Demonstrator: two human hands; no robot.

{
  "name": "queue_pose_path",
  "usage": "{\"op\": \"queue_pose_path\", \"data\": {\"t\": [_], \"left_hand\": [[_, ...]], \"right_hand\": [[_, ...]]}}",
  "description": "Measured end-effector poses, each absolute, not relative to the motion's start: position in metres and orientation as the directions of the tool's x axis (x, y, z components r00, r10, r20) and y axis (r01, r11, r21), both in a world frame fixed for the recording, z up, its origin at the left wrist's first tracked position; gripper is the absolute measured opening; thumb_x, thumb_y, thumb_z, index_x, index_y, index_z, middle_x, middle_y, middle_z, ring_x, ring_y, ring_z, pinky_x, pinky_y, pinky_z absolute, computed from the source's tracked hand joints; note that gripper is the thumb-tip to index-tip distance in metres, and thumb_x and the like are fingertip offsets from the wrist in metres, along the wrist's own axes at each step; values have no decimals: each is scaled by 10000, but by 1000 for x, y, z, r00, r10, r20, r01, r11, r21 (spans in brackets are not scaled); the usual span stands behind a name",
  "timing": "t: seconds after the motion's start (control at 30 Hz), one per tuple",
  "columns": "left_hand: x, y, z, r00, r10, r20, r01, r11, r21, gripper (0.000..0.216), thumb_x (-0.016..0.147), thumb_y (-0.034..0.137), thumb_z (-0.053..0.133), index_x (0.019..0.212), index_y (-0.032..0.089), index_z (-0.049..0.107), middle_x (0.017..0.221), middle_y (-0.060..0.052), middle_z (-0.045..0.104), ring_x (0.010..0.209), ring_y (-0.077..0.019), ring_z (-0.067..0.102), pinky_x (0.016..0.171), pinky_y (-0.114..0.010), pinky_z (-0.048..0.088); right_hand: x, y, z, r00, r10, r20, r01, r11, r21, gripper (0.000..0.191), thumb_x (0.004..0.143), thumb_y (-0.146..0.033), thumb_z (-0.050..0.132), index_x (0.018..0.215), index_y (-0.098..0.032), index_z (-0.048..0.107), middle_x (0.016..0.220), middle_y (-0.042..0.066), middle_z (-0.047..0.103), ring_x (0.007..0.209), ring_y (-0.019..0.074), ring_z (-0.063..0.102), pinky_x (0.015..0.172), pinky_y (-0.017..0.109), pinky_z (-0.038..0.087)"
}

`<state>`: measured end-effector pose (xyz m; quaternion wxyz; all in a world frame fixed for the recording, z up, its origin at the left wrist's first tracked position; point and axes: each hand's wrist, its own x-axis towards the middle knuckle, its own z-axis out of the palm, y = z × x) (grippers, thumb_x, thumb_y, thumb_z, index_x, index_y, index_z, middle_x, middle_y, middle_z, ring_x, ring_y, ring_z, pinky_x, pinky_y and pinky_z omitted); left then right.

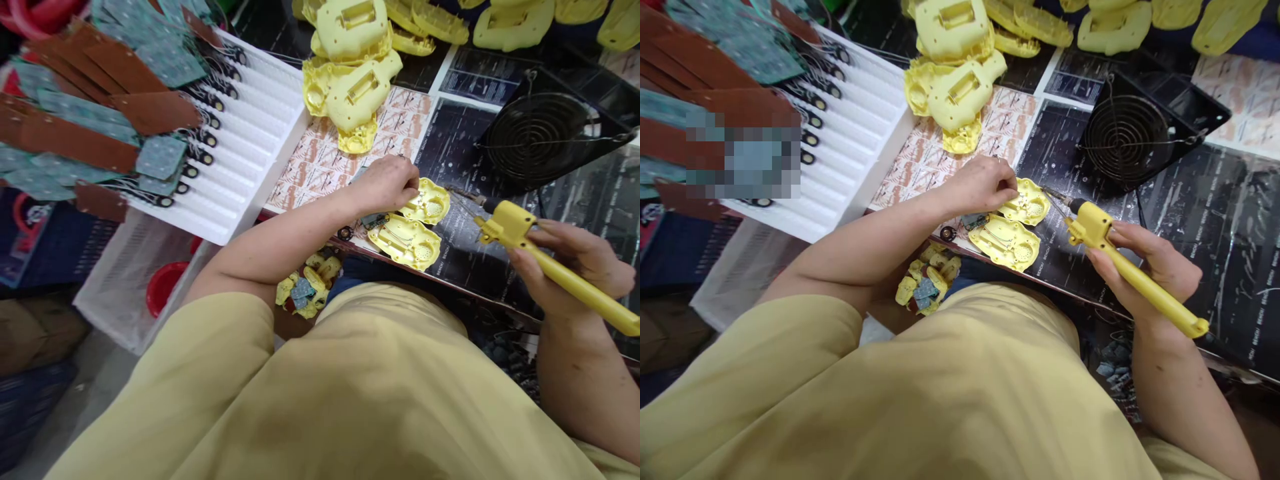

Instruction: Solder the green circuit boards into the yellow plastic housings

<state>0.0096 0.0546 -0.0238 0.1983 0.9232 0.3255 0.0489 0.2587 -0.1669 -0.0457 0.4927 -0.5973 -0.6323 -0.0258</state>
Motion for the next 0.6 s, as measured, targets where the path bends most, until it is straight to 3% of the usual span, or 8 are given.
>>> {"op": "queue_pose_path", "data": {"t": [0.07,0.13,0.3,0.37,0.43,0.5,0.57,0.6], "left_hand": [[10,54,-23,784,620,-43,585,-713,386,263,911,194,625,1037,191,855,1053,-70,827,1097,-279,759,1079,-454,586],[10,53,-23,784,619,-43,587,-718,374,269,910,187,620,1038,193,857,1059,-70,829,1095,-279,761,1084,-458,584],[4,51,-26,804,594,1,550,-745,377,275,936,202,606,1034,206,862,1063,-71,834,1091,-274,758,1083,-455,570],[-1,52,-27,808,588,42,526,-752,398,271,960,229,607,1047,213,862,1089,-65,837,1089,-268,757,1094,-463,554],[-4,52,-29,800,595,71,515,-743,428,256,976,258,621,1067,220,858,1089,-55,840,1080,-262,754,1113,-477,529],[-6,52,-29,787,612,74,516,-720,463,241,976,270,644,1100,231,848,1047,-36,839,1063,-254,745,1146,-499,490],[-6,52,-28,780,623,57,524,-700,485,226,962,270,665,1101,239,841,1007,-23,834,1061,-255,730,1183,-529,445],[-6,51,-27,780,624,42,529,-695,486,215,952,268,672,1082,240,841,1002,-23,832,1075,-262,722,1201,-546,423]], "right_hand": [[257,-171,-49,237,712,661,769,278,-575,614,867,-437,974,1428,-305,763,1099,32,869,831,235,853,727,310,732],[253,-172,-52,224,723,653,770,280,-574,648,872,-411,974,1468,-310,741,1084,24,870,855,230,856,768,294,731],[239,-167,-49,128,637,760,774,415,-478,155,914,-305,914,1011,-237,814,886,9,850,689,190,817,659,230,689],[235,-168,-47,115,609,785,772,443,-456,156,917,-321,913,929,-228,788,804,-2,824,603,172,779,593,213,660],[234,-173,-46,163,624,764,790,382,-480,210,908,-369,933,1004,-224,815,854,15,841,631,183,792,600,228,667],[234,-178,-46,210,661,721,806,300,-511,407,890,-412,956,1227,-229,819,947,30,863,700,208,822,643,257,693],[233,-180,-46,169,688,706,823,295,-485,525,893,-417,957,1357,-246,782,1011,35,871,745,220,837,675,269,708],[232,-180,-45,115,687,718,832,329,-447,489,903,-399,948,1340,-254,786,1004,30,870,734,212,834,666,259,704]]}}
